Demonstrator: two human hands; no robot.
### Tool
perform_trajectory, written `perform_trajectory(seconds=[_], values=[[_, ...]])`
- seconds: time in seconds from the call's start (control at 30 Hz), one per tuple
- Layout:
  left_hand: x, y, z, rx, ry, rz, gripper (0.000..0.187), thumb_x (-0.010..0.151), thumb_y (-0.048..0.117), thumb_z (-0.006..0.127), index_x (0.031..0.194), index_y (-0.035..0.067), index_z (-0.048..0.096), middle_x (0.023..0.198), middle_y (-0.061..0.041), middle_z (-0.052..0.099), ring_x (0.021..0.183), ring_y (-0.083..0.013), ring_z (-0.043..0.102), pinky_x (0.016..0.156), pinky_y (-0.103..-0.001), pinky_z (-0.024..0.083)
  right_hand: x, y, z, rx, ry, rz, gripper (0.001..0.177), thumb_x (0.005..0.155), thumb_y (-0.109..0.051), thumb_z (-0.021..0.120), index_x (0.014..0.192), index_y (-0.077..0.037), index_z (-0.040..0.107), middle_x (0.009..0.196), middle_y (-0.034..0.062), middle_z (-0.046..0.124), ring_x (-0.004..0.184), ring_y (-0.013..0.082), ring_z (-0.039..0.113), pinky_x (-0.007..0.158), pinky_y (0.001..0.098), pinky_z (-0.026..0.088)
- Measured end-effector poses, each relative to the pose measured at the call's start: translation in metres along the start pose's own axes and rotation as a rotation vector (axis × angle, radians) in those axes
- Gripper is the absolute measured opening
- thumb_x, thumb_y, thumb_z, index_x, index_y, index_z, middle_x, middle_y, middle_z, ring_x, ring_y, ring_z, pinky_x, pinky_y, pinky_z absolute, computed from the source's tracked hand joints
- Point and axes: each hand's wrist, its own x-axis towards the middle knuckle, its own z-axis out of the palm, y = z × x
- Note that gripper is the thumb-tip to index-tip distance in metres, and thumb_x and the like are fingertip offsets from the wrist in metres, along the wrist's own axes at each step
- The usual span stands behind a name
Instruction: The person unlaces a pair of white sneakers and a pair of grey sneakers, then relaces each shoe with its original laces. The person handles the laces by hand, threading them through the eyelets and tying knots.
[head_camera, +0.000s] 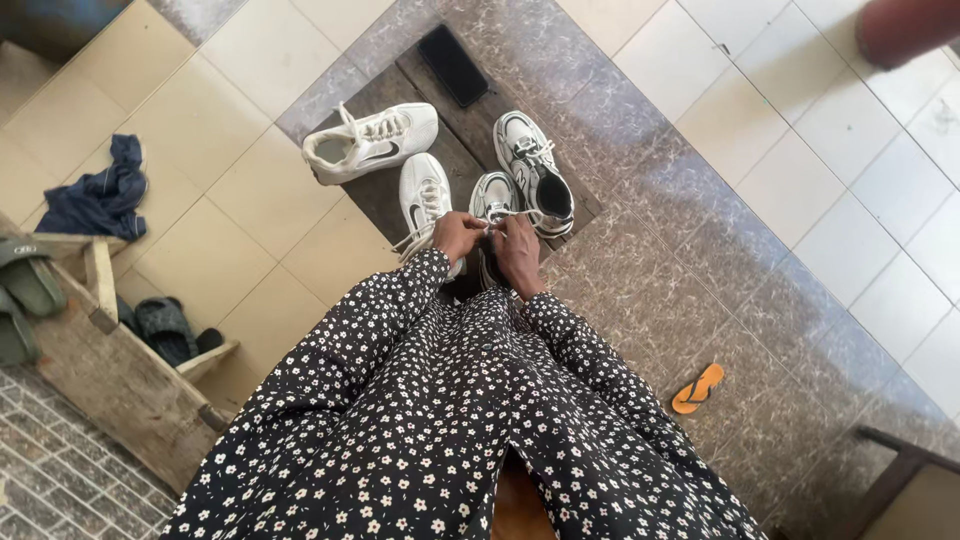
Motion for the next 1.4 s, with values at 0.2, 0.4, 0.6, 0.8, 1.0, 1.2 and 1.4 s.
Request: perform_trajectory(seconds=[0.2,0.4,0.6,0.8,1.0,1.2,1.4], values=[[-0.026,-0.007,0.010,-0.101,-0.014,-0.052,0.014,0.083,0.019,0.084,0.094,0.011,0.083,0.086,-0.005,0.081,0.072,-0.0140,0.074,0.068,-0.030,0.057,-0.024,0.000,0.007,0.023,0.118,0.019,0.011,0.095,-0.014,0.071,0.098,-0.006,0.065,0.099,0.0117,0.065,0.094,0.0323,0.064,0.081,0.0451,0.050],[-0.025,0.002,0.000,-0.434,-0.114,-0.073,0.014,0.091,0.015,0.073,0.102,0.007,0.077,0.090,-0.007,0.079,0.070,-0.0139,0.077,0.065,-0.028,0.064,-0.011,-0.007,0.006,0.087,0.110,0.081,0.010,0.086,-0.010,0.074,0.092,-0.006,0.067,0.091,0.0119,0.065,0.088,0.0322,0.065,0.076,0.0443,0.051],[-0.021,0.028,-0.008,0.007,-0.006,-0.115,0.017,0.090,0.023,0.077,0.099,0.009,0.080,0.089,-0.008,0.079,0.067,-0.0158,0.071,0.062,-0.033,0.056,0.011,-0.027,-0.022,0.177,0.050,0.040,0.016,0.083,-0.007,0.076,0.093,-0.008,0.064,0.088,0.0063,0.068,0.085,0.0261,0.067,0.075,0.0416,0.053],[-0.010,0.011,-0.023,-0.024,0.440,0.335,0.011,0.094,0.013,0.070,0.089,0.005,0.066,0.081,-0.007,0.073,0.068,-0.0170,0.069,0.062,-0.034,0.054,-0.006,0.000,-0.048,-0.248,0.200,-0.420,0.043,0.077,-0.029,0.074,0.099,-0.007,0.045,0.095,0.0227,0.063,0.087,0.0357,0.065,0.076,0.0460,0.053],[-0.051,0.009,-0.252,-1.196,0.773,0.432,0.025,0.109,0.028,0.054,0.100,0.005,0.058,0.087,-0.008,0.067,0.075,-0.0173,0.066,0.067,-0.034,0.059,-0.018,0.073,-0.022,0.003,-0.311,-0.033,0.037,0.086,-0.020,0.068,0.107,0.001,0.045,0.074,0.0258,0.065,0.070,0.0484,0.064,0.066,0.0595,0.050],[-0.166,0.076,-0.324,-1.185,0.994,0.489,0.014,0.117,0.021,0.060,0.112,0.009,0.058,0.094,-0.006,0.066,0.078,-0.0146,0.062,0.067,-0.027,0.052,-0.010,0.083,-0.020,-0.188,-0.624,-0.036,0.032,0.094,-0.023,0.063,0.108,0.003,0.048,0.083,0.0286,0.068,0.076,0.0473,0.066,0.069,0.0583,0.051],[-0.239,0.197,-0.229,-1.098,0.648,0.539,0.011,0.109,0.019,0.065,0.112,0.010,0.059,0.080,-0.001,0.059,0.053,-0.0067,0.046,0.048,-0.021,0.038,0.062,0.018,-0.025,0.041,-0.357,-0.498,0.022,0.102,-0.020,0.059,0.115,-0.003,0.058,0.094,0.0192,0.069,0.083,0.0393,0.068,0.074,0.0497,0.054]])
